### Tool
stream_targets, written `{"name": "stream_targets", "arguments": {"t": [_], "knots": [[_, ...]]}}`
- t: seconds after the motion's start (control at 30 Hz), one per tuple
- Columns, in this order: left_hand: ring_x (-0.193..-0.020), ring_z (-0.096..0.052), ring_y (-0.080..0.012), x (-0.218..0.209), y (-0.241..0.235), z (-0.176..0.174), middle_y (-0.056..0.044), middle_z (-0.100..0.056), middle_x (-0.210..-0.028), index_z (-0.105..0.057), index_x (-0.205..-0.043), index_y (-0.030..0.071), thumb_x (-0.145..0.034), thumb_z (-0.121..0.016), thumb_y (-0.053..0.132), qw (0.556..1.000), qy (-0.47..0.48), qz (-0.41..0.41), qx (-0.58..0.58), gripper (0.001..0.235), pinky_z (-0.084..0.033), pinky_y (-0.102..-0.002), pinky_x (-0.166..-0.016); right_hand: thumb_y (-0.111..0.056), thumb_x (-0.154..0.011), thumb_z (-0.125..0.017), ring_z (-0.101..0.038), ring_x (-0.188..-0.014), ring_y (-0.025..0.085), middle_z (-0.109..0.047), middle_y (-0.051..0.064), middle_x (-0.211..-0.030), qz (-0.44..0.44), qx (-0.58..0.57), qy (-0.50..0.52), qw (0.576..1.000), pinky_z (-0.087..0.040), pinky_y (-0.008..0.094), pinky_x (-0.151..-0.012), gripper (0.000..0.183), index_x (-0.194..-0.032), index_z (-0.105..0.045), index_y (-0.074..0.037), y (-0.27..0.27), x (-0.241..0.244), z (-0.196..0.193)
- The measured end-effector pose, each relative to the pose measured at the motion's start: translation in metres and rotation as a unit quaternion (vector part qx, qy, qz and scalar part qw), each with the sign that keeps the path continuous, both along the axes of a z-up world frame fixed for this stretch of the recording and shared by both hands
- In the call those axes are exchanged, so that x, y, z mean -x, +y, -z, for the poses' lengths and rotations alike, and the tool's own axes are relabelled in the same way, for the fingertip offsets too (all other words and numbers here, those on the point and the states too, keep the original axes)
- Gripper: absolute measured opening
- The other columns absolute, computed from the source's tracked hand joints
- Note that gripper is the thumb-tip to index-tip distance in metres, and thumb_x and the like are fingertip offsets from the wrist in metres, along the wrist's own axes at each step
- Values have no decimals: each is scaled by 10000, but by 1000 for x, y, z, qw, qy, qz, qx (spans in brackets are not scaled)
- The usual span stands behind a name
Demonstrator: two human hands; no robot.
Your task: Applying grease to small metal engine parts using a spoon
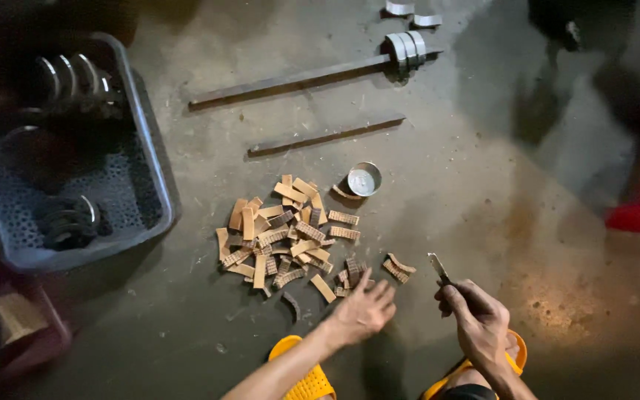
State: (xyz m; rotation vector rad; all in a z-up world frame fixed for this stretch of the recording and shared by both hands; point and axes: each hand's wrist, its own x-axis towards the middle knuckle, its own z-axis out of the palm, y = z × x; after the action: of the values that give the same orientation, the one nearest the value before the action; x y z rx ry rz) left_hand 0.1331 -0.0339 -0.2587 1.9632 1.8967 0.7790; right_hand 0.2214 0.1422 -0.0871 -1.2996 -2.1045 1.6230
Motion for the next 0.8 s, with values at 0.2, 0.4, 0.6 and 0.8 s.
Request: {"name": "stream_targets", "arguments": {"t": [0.2,0.4,0.6,0.8], "knots": [[-1078,-634,-346,57,-24,14,-217,-682,-1068,-655,-884,-22,-836,-698,-21,952,178,-251,-13,65,-525,-505,-1102,6,-937,-626,-602,-619,165,-719,110,-753,-6,7,12,1000,-509,259,-574,149,-964,-748,87,0,-1,3],[-1065,-610,-299,37,45,-23,-170,-626,-1116,-695,-1045,-14,-867,-766,-5,947,143,-248,-142,192,-610,-564,-960,0,-925,-643,-626,-604,176,-742,126,-750,1,-14,11,1000,-535,271,-567,150,-968,-754,91,1,-3,3],[-1192,-613,-354,21,68,3,-216,-646,-1286,-683,-960,22,-908,-638,148,995,60,-75,-1,143,-447,-661,-1075,8,-948,-645,-651,-620,235,-755,188,-764,0,-30,-80,996,-535,317,-570,160,-999,-762,105,0,-4,-2],[-1018,-617,-326,70,0,13,-183,-655,-993,-657,-877,-7,-859,-693,-21,958,141,-237,83,43,-219,-768,-1199,21,-949,-672,-627,-613,241,-743,190,-764,49,-17,-67,996,-530,332,-588,143,-925,-756,134,-3,-2,7]]}}
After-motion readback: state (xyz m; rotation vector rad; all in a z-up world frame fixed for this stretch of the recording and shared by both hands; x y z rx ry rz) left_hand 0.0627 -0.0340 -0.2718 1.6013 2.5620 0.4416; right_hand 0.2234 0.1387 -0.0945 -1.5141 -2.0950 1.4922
